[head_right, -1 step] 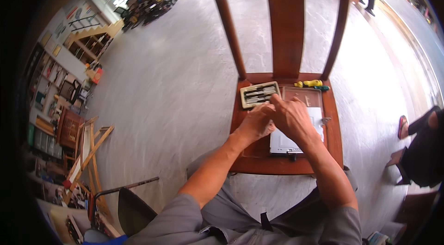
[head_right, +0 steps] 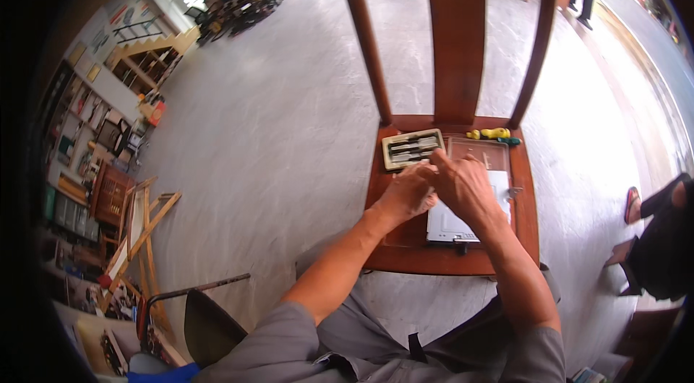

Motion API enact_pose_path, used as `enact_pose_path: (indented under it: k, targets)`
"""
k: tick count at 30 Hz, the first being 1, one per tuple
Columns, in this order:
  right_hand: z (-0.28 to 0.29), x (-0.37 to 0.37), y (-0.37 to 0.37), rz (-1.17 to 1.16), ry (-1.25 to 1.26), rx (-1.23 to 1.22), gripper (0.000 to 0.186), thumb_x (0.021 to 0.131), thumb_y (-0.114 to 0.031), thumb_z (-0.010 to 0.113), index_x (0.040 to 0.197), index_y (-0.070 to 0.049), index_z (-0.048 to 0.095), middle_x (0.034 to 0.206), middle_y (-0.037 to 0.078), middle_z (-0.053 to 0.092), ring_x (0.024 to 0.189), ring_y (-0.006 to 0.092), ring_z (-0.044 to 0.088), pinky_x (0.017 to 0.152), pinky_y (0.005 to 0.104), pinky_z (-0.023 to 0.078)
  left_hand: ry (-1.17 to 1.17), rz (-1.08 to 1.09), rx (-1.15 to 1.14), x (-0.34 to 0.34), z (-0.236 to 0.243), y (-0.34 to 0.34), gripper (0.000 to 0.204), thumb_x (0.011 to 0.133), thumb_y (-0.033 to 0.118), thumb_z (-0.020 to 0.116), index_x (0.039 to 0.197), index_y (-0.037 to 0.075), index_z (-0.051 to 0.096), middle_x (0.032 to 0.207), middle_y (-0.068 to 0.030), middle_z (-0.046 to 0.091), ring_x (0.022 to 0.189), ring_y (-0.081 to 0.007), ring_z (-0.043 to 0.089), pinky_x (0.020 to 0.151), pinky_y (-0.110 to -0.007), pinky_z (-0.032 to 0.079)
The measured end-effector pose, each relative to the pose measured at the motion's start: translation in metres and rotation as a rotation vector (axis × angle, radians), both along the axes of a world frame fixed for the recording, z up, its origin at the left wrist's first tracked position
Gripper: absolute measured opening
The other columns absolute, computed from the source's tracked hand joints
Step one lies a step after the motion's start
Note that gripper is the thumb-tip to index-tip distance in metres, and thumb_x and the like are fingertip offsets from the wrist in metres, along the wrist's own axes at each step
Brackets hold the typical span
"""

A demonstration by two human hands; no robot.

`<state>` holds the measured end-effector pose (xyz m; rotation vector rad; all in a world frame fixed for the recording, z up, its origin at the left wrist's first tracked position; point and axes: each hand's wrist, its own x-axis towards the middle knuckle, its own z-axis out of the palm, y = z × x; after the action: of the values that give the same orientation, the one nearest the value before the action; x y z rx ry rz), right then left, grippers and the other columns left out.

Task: The person sits cross-legged on a chair and uses a screwdriver to remove screws from a silver electronic device placed on a wooden table. After unscrewing several fasteners, the person lifts the device, inspects it, and then walks to a tool cabinet to retrieve another tool before returning to the table.

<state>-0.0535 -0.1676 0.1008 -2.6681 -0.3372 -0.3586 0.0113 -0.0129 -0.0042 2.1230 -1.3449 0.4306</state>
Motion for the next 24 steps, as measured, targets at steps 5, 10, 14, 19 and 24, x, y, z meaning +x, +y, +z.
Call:
enact_pose_path:
  k: [5, 10, 14, 19, 24]
  targets:
    - [-0.006, 0.003, 0.001, -0.011, -0.048, 0.065, 0.009, 0.095, -0.008, 0.056, 0.104, -0.005, 0.057, 0.071, 0.021, 0.065, 0.072, 0.0421, 0.066, 0.078, 0.0511, 0.05, 0.036, 0.086, 0.059, -0.002, -0.003, -0.001, 0.025, 0.082, 0.013, 0.071, 0.101, 0.0, 0.061, 0.105, -0.0168, 0.061, 0.105, -0.0341, 0.061, 0.097, -0.044, 0.049]
    - [-0.002, -0.002, 0.004, -0.018, 0.007, 0.032, 0.013, 0.093, -0.007, 0.056, 0.106, -0.004, 0.056, 0.077, 0.02, 0.067, 0.081, 0.0391, 0.068, 0.085, 0.0484, 0.049, 0.067, 0.067, 0.069, -0.004, -0.004, 0.0, 0.039, 0.086, 0.013, 0.071, 0.12, -0.001, 0.059, 0.118, -0.0165, 0.063, 0.12, -0.0336, 0.06, 0.109, -0.043, 0.046]
    - [0.0, -0.001, 0.0, -0.054, 0.055, -0.017, 0.013, 0.098, -0.015, 0.06, 0.107, -0.006, 0.056, 0.066, 0.02, 0.064, 0.07, 0.0407, 0.066, 0.079, 0.05, 0.05, 0.052, 0.083, 0.111, -0.005, 0.006, -0.003, 0.026, 0.082, 0.007, 0.071, 0.106, 0.0, 0.064, 0.116, -0.0157, 0.064, 0.115, -0.0321, 0.063, 0.102, -0.042, 0.051]
    - [-0.006, 0.001, 0.001, -0.088, 0.072, 0.009, 0.011, 0.098, -0.012, 0.058, 0.108, -0.006, 0.055, 0.066, 0.023, 0.064, 0.072, 0.0435, 0.067, 0.077, 0.0518, 0.051, 0.074, 0.086, 0.137, -0.004, 0.008, -0.002, 0.024, 0.08, 0.005, 0.07, 0.103, 0.0, 0.064, 0.114, -0.0158, 0.064, 0.113, -0.0325, 0.064, 0.099, -0.041, 0.053]
    - [-0.004, -0.002, 0.005, -0.047, 0.027, 0.067, 0.014, 0.096, -0.009, 0.055, 0.109, -0.005, 0.053, 0.075, 0.024, 0.066, 0.076, 0.0445, 0.066, 0.084, 0.053, 0.049, 0.162, 0.05, 0.115, -0.002, 0.005, -0.004, 0.034, 0.081, 0.005, 0.071, 0.112, 0.0, 0.058, 0.11, -0.0161, 0.064, 0.112, -0.0343, 0.063, 0.101, -0.044, 0.05]
